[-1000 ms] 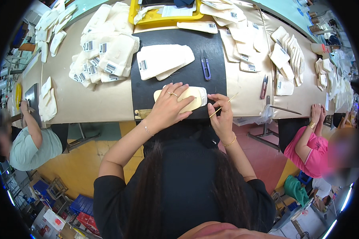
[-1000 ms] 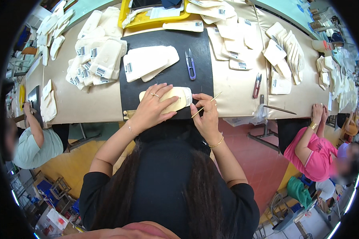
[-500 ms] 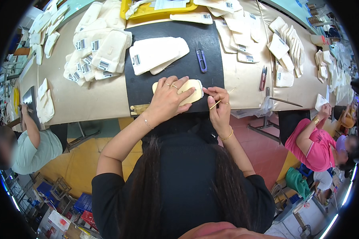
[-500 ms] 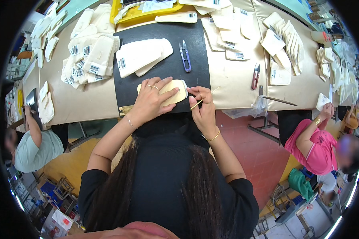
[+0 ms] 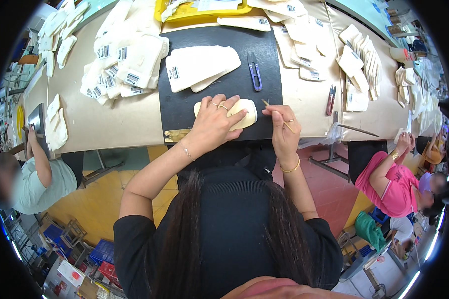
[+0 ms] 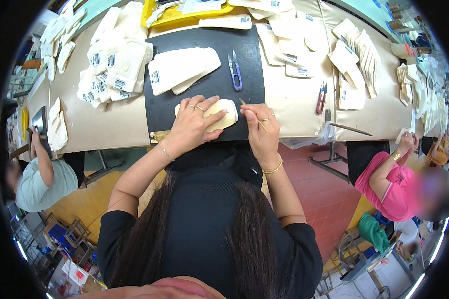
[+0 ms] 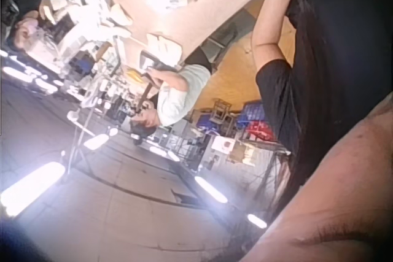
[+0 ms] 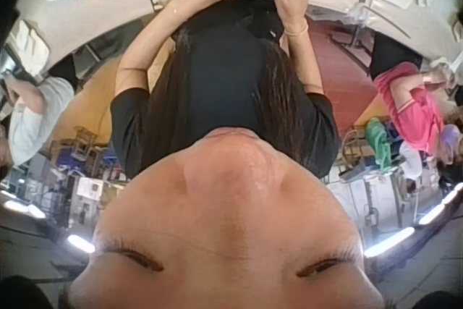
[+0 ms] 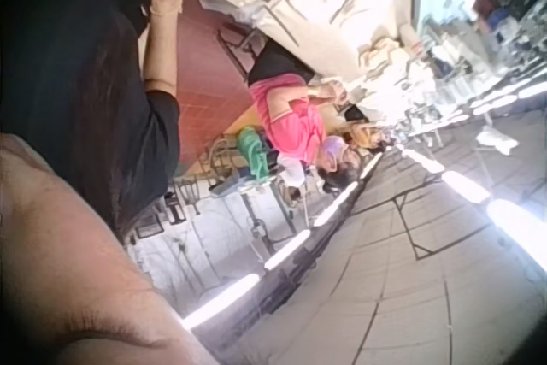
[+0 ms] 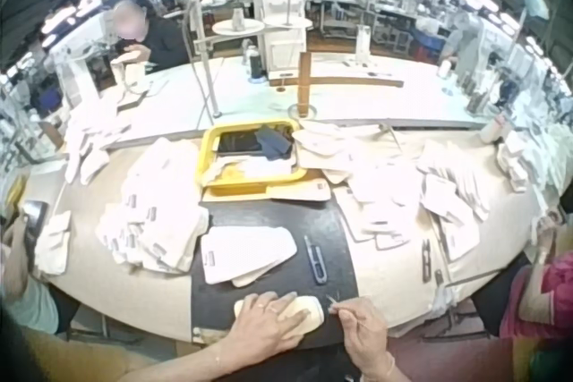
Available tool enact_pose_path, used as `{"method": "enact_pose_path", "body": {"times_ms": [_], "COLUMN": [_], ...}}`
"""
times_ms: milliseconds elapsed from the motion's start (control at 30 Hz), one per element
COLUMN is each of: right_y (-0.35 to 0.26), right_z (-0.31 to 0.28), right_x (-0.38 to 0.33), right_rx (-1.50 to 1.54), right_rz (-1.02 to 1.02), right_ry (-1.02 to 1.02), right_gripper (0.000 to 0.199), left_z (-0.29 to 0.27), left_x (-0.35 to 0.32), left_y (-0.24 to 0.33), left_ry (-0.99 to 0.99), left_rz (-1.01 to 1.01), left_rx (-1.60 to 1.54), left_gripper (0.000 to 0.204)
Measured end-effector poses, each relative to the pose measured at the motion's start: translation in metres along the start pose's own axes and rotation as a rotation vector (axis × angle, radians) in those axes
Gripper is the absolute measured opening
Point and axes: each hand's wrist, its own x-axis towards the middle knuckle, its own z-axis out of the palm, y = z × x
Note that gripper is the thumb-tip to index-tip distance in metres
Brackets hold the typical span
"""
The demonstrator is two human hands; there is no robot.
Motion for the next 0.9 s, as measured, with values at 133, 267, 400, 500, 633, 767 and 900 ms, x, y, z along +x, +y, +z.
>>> {"method": "enact_pose_path", "body": {"times_ms": [133,267,400,500,633,767,900], "right_y": [-0.004,-0.003,-0.003,-0.005,-0.006,-0.002,-0.002], "right_z": [0.011,0.015,0.016,0.017,0.019,0.023,0.02], "right_x": [0.004,0.009,0.017,0.021,0.023,0.023,0.027], "right_rx": [-0.009,-0.117,-0.241,-0.314,-0.364,-0.397,-0.358], "right_rz": [0.031,-0.018,-0.144,-0.201,-0.299,-0.367,-0.322], "right_ry": [-0.057,-0.121,-0.157,-0.197,-0.181,-0.169,-0.166], "right_gripper": [0.024,0.027,0.025,0.022,0.017,0.014,0.014], "left_z": [-0.001,-0.002,-0.002,0.0,0.004,0.008,0.008], "left_x": [0.001,0.001,0.002,0.002,0.001,0.0,-0.002], "left_y": [0.001,0.004,0.004,0.003,0.002,0.001,0.0], "left_ry": [-0.01,-0.01,-0.023,-0.017,0.031,0.047,0.043], "left_rz": [-0.01,-0.02,-0.025,-0.025,0.004,0.005,-0.007], "left_rx": [0.011,0.012,0.021,0.015,0.041,0.04,0.018], "left_gripper": [0.051,0.05,0.05,0.049,0.048,0.046,0.046]}}
